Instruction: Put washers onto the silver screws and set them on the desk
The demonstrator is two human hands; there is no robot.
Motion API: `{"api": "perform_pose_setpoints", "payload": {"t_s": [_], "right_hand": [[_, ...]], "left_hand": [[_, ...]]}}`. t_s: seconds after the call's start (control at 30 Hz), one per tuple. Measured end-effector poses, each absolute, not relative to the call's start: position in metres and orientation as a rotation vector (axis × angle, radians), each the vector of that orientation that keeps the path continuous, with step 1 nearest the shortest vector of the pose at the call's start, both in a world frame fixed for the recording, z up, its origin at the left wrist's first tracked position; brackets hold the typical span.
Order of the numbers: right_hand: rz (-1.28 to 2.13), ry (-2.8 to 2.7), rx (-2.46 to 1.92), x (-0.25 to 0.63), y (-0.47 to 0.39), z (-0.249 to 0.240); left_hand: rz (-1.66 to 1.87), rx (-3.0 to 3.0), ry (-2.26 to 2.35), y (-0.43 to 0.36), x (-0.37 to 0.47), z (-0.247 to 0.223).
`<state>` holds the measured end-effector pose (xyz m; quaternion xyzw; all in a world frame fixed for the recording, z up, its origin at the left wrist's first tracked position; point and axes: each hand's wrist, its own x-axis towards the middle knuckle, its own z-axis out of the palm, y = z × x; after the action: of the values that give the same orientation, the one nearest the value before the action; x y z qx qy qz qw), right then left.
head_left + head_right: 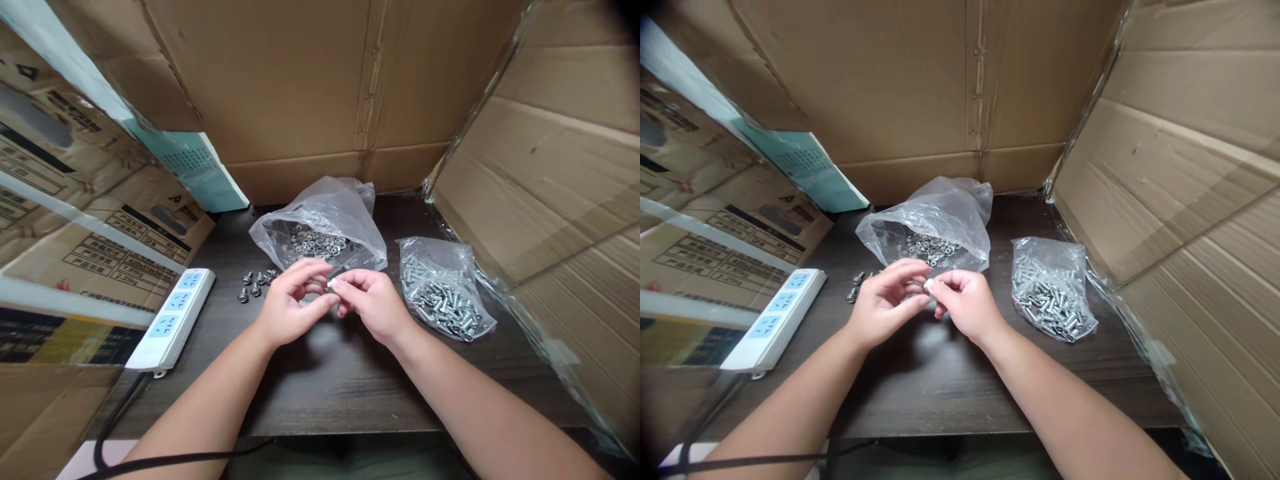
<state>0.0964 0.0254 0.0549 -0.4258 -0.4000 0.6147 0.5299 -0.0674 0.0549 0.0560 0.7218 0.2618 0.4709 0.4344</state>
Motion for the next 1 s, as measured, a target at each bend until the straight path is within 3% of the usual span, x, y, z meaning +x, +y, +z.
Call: {"api": "perform_pose_setpoints", "payload": {"t_s": [0.2,0.47,0.67,1.0], "right_hand": [[1.561,-0.978,-1.056,0.093,0.030,0.052],[1.304,-1.118,-1.215,0.099,0.038,0.050],[1.132,-1.325,-1.243,0.098,0.032,0.053],[0.963,-1.485,-1.289,0.098,0.031,0.051]], "left_hand": [[1.093,2.074,0.861,0.060,-0.067,0.056],[0.902,2.389,1.229,0.062,-0.100,0.071],[0.447,2.384,1.899,0.055,-0.117,0.067],[0.146,2.374,2.060,0.059,-0.108,0.056]]}}
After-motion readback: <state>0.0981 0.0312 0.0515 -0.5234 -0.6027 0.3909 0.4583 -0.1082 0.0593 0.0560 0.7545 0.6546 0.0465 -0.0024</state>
